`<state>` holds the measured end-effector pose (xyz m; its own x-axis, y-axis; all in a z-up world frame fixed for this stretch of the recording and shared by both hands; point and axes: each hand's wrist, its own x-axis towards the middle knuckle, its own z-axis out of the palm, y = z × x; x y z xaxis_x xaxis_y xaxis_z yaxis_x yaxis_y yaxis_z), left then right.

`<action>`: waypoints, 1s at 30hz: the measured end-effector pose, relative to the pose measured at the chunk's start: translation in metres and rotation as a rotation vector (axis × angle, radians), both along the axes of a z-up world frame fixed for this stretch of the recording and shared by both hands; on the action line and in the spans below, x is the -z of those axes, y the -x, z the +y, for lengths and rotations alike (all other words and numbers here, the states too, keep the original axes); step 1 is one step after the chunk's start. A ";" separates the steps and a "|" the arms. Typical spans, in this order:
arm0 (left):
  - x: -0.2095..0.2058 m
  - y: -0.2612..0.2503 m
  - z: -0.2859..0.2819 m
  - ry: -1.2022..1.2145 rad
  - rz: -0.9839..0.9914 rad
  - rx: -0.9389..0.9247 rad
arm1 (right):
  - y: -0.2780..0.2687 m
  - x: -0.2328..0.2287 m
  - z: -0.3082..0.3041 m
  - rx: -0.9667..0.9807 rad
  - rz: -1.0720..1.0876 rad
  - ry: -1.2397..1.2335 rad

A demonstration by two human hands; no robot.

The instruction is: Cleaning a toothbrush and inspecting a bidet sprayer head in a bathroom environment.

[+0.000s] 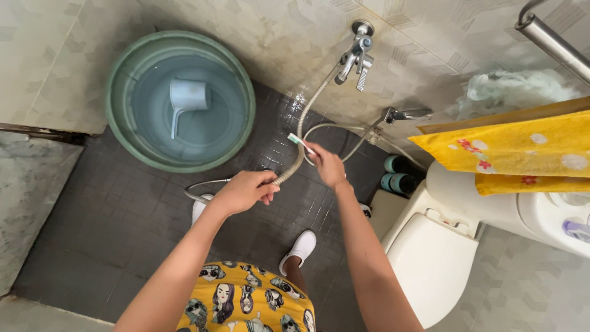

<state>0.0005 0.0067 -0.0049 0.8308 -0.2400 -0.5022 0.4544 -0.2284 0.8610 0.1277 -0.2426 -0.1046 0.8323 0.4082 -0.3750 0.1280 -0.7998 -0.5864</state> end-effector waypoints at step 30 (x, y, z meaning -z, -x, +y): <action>0.030 -0.023 -0.013 0.219 0.307 -0.004 | 0.099 -0.057 -0.001 0.399 -0.060 -0.303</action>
